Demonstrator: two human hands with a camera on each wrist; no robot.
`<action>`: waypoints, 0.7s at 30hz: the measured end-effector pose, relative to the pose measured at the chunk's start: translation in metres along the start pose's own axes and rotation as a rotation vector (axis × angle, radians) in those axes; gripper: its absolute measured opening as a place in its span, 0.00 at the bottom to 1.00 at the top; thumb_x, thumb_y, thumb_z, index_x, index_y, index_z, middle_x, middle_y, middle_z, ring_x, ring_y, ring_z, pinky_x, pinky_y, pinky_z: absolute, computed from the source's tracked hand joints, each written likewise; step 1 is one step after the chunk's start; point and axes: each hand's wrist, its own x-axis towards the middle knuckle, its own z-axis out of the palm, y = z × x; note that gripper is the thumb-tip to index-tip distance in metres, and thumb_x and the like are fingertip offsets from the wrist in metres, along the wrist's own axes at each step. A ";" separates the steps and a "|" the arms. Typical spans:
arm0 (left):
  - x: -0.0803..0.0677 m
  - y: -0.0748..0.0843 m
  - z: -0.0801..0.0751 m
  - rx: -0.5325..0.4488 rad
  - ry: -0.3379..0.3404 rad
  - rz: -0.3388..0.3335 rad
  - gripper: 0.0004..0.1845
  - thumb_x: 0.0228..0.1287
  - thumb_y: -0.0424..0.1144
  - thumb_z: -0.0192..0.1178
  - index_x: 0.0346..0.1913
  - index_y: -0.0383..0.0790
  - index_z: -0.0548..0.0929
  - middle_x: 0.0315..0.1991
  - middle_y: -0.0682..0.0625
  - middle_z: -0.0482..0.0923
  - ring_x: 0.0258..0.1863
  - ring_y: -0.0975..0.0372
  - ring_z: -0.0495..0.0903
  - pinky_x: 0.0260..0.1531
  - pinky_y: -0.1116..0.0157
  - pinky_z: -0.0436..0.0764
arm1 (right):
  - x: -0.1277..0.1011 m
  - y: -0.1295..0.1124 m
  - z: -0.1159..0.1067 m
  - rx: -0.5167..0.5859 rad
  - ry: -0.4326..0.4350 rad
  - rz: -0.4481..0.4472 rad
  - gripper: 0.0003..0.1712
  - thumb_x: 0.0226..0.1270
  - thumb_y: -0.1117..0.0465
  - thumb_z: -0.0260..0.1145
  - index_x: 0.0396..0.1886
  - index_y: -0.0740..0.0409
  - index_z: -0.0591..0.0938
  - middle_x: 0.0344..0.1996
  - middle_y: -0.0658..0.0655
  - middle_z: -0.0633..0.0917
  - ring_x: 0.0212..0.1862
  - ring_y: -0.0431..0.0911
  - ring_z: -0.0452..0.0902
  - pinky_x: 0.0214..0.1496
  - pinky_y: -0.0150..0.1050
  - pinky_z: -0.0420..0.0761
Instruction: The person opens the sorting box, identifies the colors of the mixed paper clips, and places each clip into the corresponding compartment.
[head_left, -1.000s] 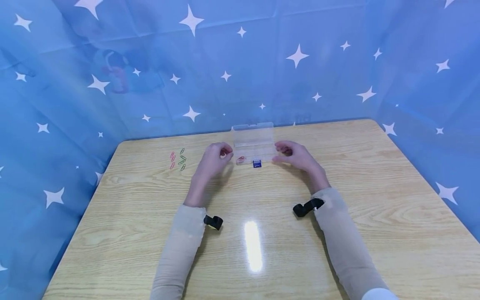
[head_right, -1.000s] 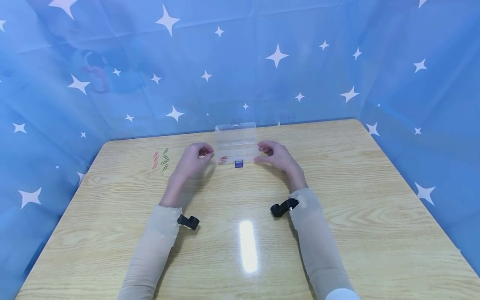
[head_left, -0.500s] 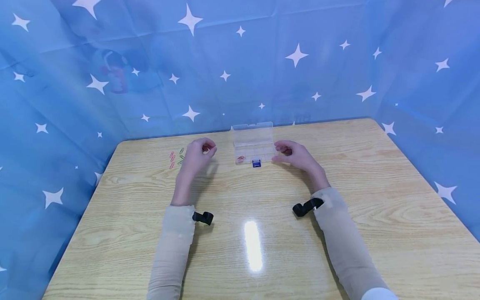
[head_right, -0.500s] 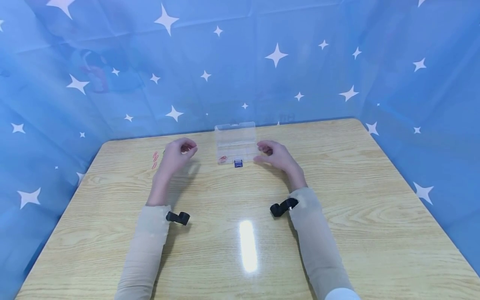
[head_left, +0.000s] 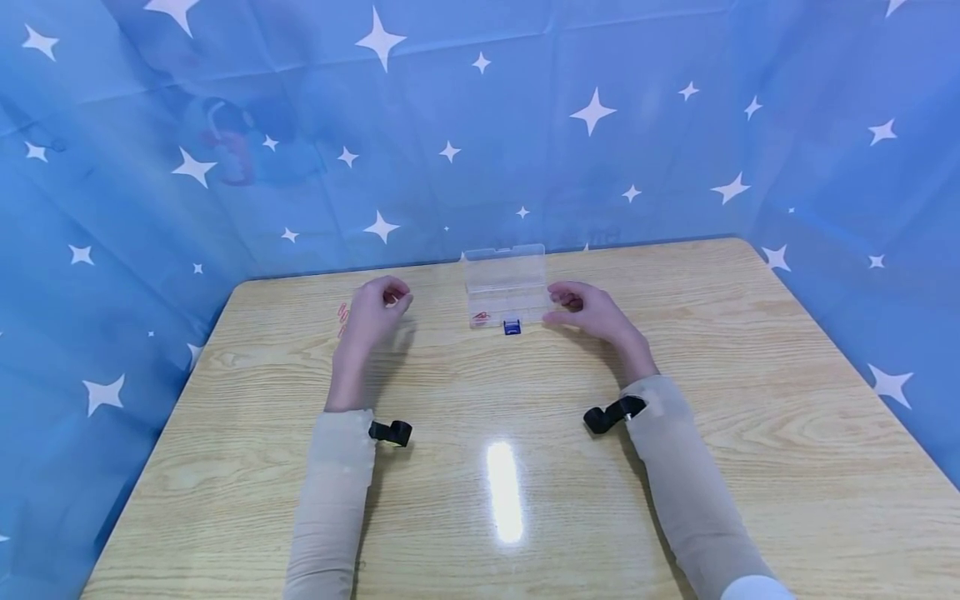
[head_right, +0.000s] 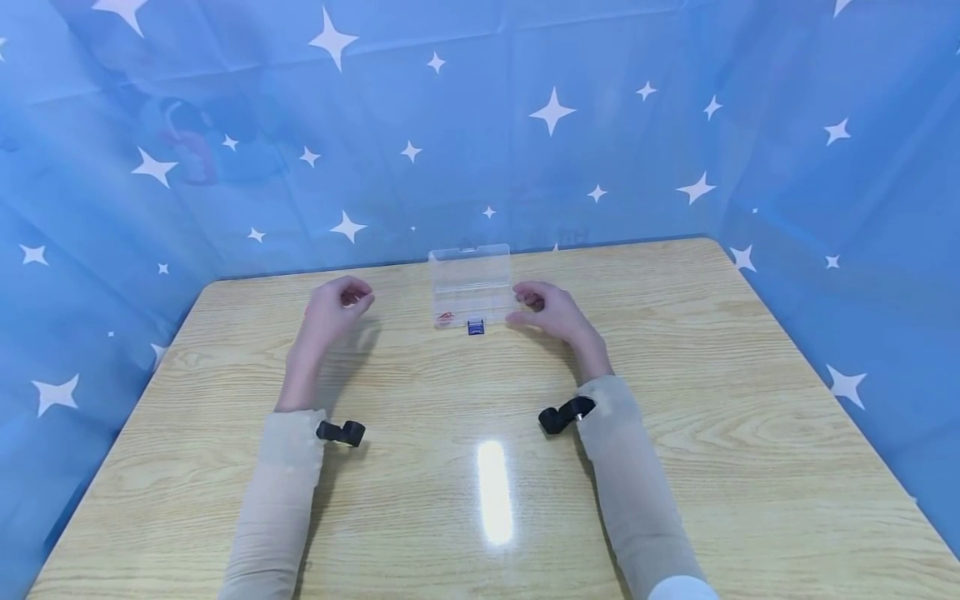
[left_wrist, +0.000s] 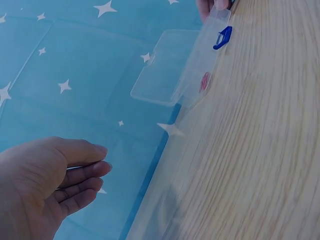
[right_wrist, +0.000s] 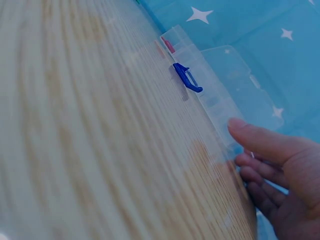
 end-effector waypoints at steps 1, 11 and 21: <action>0.000 -0.001 -0.001 0.003 0.000 -0.006 0.08 0.70 0.32 0.62 0.46 0.29 0.84 0.40 0.39 0.83 0.42 0.50 0.80 0.47 0.55 0.78 | 0.000 0.000 0.000 0.002 -0.002 0.001 0.37 0.66 0.52 0.74 0.70 0.62 0.73 0.58 0.62 0.79 0.59 0.55 0.73 0.64 0.51 0.72; -0.007 -0.015 -0.015 0.024 -0.026 -0.042 0.11 0.72 0.34 0.61 0.48 0.28 0.83 0.42 0.38 0.83 0.43 0.49 0.80 0.48 0.54 0.78 | -0.005 -0.012 -0.001 0.024 -0.015 0.014 0.37 0.67 0.56 0.73 0.70 0.67 0.71 0.60 0.67 0.77 0.61 0.59 0.72 0.66 0.52 0.70; -0.014 -0.029 -0.029 0.033 -0.054 -0.072 0.11 0.71 0.35 0.62 0.47 0.29 0.83 0.42 0.37 0.83 0.42 0.49 0.79 0.45 0.55 0.78 | 0.000 0.000 0.000 0.018 0.000 0.005 0.39 0.65 0.53 0.74 0.70 0.64 0.72 0.59 0.64 0.78 0.60 0.56 0.73 0.65 0.51 0.71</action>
